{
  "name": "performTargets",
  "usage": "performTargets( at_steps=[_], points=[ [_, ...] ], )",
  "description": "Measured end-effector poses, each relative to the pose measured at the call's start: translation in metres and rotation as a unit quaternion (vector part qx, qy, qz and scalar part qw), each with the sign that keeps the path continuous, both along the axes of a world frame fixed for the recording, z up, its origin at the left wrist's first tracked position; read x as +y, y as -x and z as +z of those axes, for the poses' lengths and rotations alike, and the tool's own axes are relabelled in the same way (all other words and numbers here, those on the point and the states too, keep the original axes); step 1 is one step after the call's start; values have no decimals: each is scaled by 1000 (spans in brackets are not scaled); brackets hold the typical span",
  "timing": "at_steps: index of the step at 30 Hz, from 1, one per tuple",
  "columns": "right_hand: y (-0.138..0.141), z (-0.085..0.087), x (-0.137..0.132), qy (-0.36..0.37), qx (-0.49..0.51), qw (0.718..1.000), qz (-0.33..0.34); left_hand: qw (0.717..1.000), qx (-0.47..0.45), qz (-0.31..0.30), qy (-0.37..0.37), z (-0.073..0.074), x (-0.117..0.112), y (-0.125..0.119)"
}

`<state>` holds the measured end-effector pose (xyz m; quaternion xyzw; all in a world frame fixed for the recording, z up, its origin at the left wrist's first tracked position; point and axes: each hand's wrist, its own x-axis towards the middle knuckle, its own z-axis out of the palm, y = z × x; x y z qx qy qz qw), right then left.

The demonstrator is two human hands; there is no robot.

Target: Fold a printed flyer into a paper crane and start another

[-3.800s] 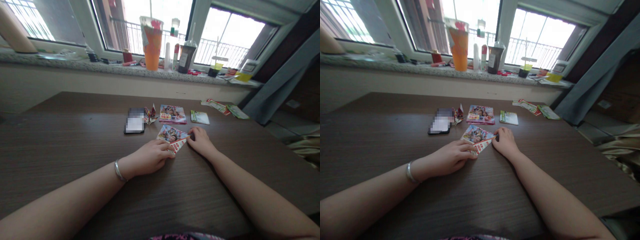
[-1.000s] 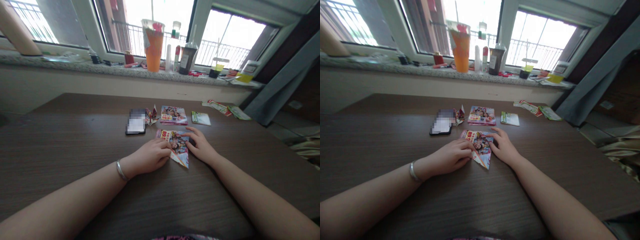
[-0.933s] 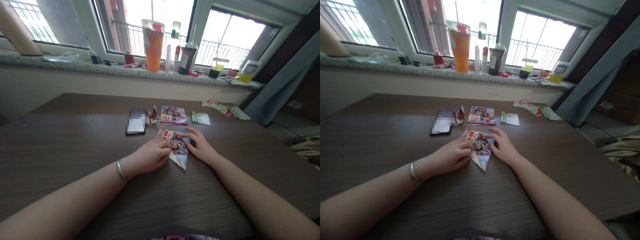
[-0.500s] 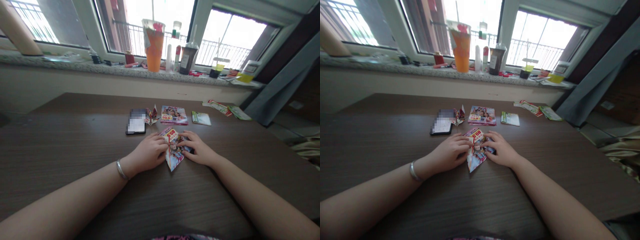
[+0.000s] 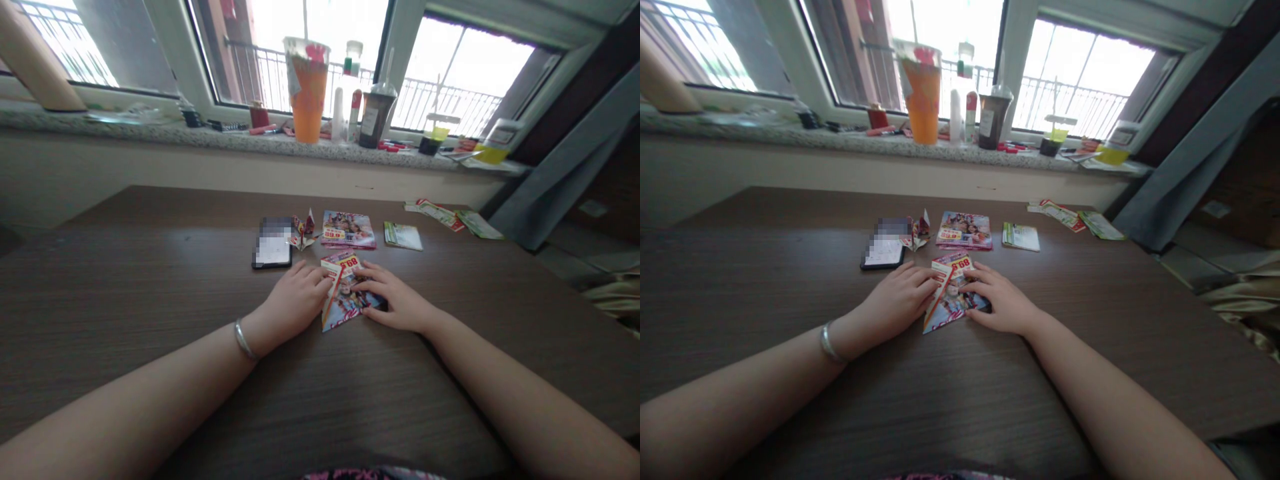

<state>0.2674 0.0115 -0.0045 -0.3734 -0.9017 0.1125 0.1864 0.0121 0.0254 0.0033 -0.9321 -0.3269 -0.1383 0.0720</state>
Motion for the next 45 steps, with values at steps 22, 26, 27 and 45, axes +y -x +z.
performTargets(
  at_steps=[22,26,27,45],
  points=[
    [5,9,-3,-19,-25,999,3,998,11,-3,56,1,-3,2],
    [5,8,-3,-23,-15,1000,6,999,3,-8,48,4,-5,1],
    [5,8,-3,-24,-13,1000,6,999,1,-7,45,4,-6,1],
    [4,9,-3,-70,-2,998,4,998,-33,-14,44,7,-2,0]
  ],
)
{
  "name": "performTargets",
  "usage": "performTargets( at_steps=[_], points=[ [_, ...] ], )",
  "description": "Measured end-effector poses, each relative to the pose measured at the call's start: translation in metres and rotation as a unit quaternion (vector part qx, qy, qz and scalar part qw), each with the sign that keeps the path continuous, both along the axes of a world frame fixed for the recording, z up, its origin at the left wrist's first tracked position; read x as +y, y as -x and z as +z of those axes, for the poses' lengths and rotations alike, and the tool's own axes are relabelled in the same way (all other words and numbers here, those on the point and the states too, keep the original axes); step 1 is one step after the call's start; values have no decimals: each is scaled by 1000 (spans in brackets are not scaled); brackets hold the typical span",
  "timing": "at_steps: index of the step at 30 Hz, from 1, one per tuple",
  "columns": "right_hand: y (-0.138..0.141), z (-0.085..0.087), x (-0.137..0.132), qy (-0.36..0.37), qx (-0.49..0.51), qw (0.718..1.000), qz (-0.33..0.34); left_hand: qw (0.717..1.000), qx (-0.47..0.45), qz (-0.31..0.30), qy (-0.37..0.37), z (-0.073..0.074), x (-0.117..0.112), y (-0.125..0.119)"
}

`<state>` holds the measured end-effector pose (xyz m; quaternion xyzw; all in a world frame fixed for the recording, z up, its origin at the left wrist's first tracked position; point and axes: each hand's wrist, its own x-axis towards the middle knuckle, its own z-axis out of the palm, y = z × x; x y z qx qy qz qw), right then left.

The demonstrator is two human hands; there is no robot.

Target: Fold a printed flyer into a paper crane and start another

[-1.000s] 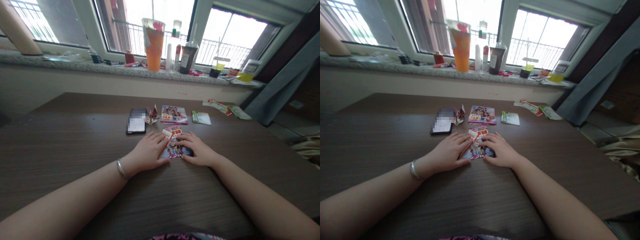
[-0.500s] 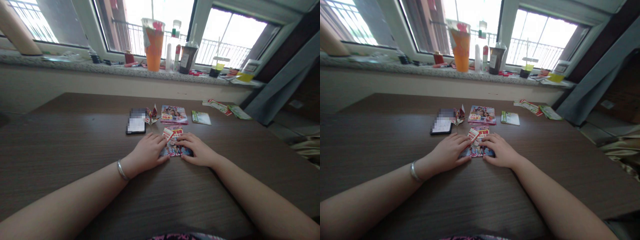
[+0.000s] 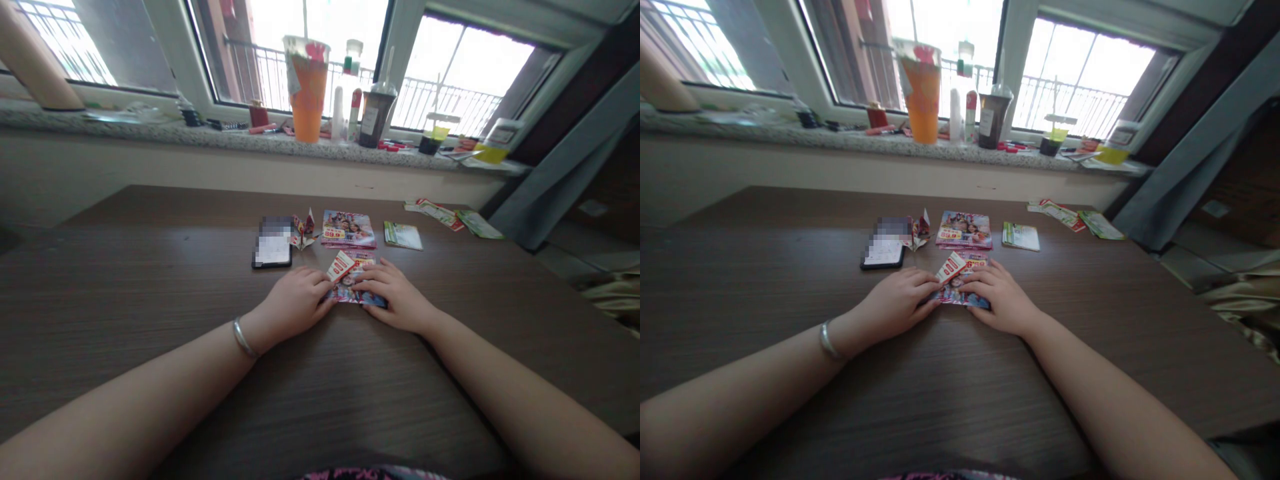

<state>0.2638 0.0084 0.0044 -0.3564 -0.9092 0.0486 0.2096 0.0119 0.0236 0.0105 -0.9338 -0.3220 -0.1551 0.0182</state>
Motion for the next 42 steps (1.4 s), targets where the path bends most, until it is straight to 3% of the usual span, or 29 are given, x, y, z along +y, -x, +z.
performTargets(
  at_steps=[3,8,21,30,42],
  points=[
    [-1,0,1,-16,2,1000,9,1000,-3,-7,9,-1,1,0],
    [0,-1,0,18,-4,999,34,999,-4,-22,24,-2,3,1],
    [3,5,-5,62,53,997,9,996,3,-72,58,-2,4,6],
    [-2,-5,1,166,128,971,-116,993,50,-81,77,0,-2,9],
    [-10,-16,11,203,170,947,-183,990,72,-73,99,-4,-2,9]
  ],
)
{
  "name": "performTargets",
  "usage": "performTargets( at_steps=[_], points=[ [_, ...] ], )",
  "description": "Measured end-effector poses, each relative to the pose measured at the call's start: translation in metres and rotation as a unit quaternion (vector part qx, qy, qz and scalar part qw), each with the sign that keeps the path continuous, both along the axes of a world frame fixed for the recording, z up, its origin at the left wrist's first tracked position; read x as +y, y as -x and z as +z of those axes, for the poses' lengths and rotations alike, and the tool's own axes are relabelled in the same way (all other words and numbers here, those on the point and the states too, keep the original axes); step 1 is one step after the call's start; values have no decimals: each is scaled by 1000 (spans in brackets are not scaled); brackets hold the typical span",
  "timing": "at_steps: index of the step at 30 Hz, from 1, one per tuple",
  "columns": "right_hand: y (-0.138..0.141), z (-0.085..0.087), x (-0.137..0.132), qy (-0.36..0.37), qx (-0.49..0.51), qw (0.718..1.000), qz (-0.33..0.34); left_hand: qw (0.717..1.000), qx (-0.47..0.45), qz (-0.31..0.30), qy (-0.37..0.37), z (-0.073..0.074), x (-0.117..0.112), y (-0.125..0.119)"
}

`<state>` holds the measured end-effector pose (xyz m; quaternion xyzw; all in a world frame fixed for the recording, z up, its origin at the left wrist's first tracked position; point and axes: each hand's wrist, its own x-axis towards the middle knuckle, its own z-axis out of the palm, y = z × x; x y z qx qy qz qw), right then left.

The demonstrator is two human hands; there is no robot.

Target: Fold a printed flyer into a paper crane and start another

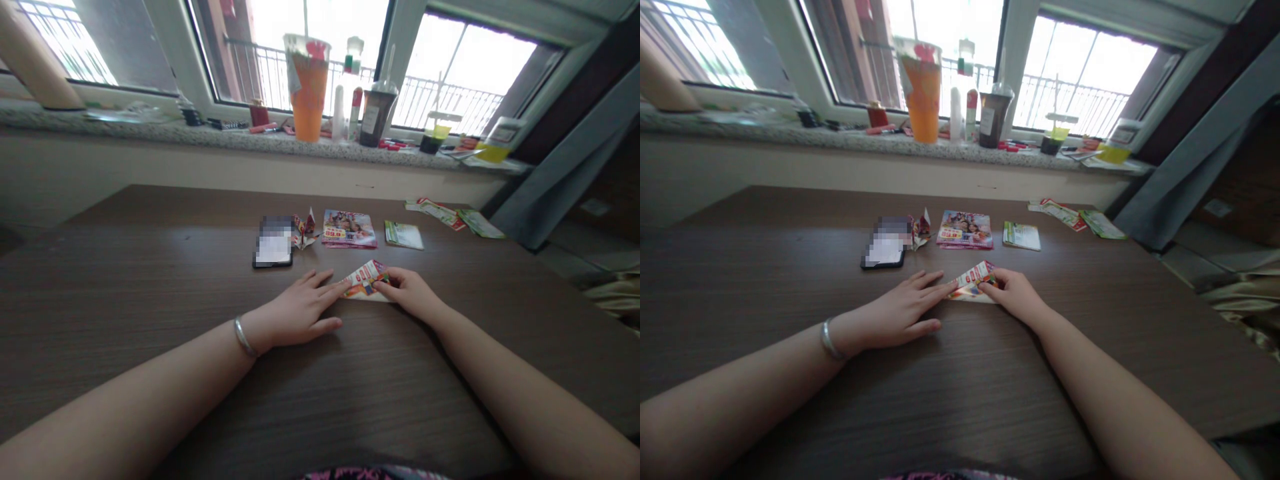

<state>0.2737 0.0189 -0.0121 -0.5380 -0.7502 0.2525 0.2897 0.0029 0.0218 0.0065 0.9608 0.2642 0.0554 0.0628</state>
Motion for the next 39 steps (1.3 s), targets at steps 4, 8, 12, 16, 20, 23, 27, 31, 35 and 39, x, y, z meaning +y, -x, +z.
performTargets(
  at_steps=[4,8,12,16,20,23,27,31,35,39],
  points=[
    [3,5,-2,-16,-45,998,-31,1000,9,0,11,1,-2,-1],
    [6,11,-6,-37,-92,994,-35,1000,13,-15,12,3,-2,-2],
    [6,11,-6,-28,-130,990,-54,1000,12,-21,11,1,-1,-2],
    [6,10,-7,-18,-154,985,-75,1000,13,-20,12,-2,-1,-2],
    [7,10,-7,-24,-168,983,-72,999,19,-30,21,-2,0,-3],
    [8,11,-7,-32,-169,983,-69,998,24,-35,40,0,0,-4],
    [7,11,-6,-21,-176,981,-75,997,11,-41,59,4,2,-5],
    [4,12,-5,2,-198,977,-84,994,-18,-84,70,3,3,-5],
    [2,12,-4,-3,-202,976,-83,992,-49,-98,59,0,3,-6],
    [0,10,-4,-11,-216,973,-81,990,-84,-102,47,-1,3,-7]
  ],
)
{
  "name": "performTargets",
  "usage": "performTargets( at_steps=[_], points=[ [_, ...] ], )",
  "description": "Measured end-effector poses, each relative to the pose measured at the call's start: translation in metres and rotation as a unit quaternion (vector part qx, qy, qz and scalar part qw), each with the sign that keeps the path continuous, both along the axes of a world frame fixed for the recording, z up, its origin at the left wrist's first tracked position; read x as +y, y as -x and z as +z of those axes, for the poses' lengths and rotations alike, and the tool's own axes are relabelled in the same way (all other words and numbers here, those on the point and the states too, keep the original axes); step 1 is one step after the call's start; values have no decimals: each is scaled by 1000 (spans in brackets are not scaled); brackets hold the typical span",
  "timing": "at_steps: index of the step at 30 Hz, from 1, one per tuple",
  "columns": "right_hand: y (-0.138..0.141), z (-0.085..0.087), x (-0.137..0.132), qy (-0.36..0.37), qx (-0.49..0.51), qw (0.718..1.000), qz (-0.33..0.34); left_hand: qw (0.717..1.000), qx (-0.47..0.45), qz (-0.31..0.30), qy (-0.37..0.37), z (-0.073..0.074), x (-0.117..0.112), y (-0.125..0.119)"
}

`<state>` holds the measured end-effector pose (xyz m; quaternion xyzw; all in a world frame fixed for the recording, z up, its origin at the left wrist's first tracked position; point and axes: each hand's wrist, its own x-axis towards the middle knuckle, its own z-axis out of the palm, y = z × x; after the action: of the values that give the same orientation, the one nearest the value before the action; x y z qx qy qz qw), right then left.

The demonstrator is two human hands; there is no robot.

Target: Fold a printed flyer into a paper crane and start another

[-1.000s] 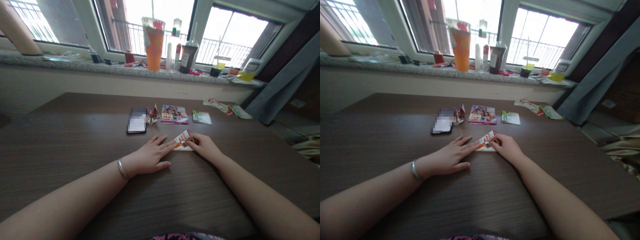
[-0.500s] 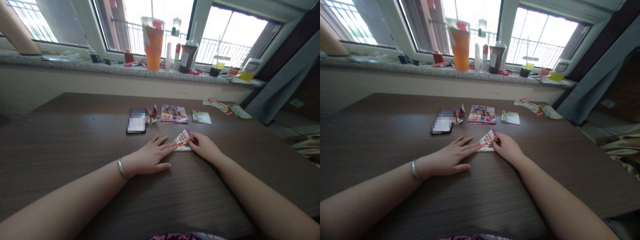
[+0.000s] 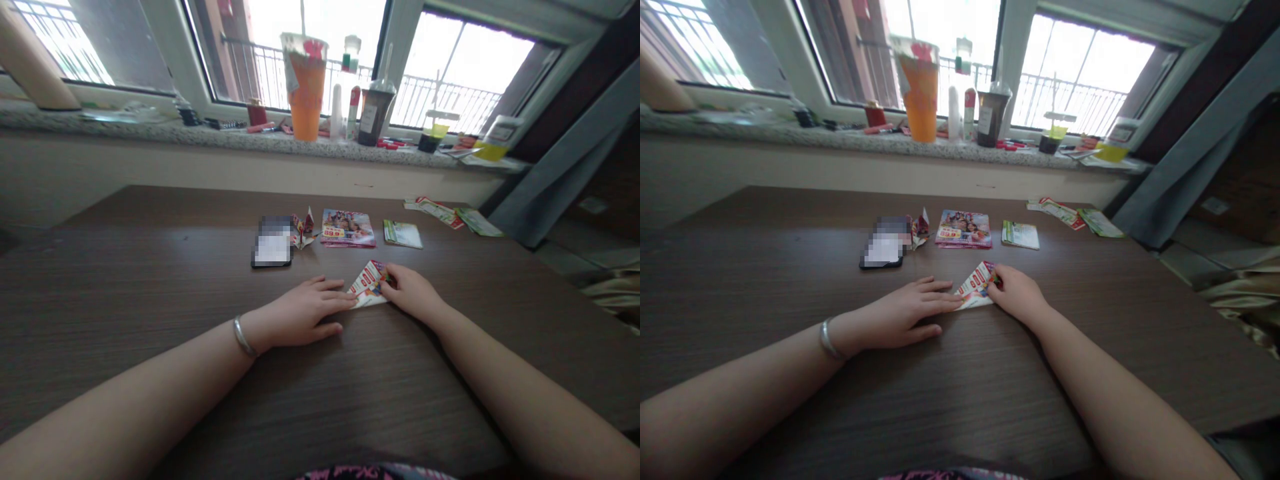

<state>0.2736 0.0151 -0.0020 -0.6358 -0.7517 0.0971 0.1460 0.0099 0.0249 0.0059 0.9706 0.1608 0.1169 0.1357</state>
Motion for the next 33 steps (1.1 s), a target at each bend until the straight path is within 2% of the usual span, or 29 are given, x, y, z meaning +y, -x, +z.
performTargets(
  at_steps=[3,6,10,12,15,18,27,33],
  points=[
    [0,-3,1,-14,-6,1000,-2,1000,-14,4,9,2,-1,-2],
    [1,-5,0,-68,-21,997,14,1000,-11,11,-2,4,-2,-3],
    [7,-2,-5,-170,-65,980,86,1000,-15,14,-21,3,-2,-4],
    [10,2,-9,-189,-80,970,130,999,-14,14,-27,2,-2,-5],
    [14,7,-13,-171,-91,962,193,999,-7,15,-33,1,-2,-5],
    [16,8,-14,-157,-90,957,226,999,-9,9,-35,1,-1,-6],
    [17,6,-13,-140,-50,963,224,997,-47,3,-65,3,-2,-8],
    [16,3,-7,-130,-9,969,209,995,-33,19,-89,2,-3,-8]
  ],
)
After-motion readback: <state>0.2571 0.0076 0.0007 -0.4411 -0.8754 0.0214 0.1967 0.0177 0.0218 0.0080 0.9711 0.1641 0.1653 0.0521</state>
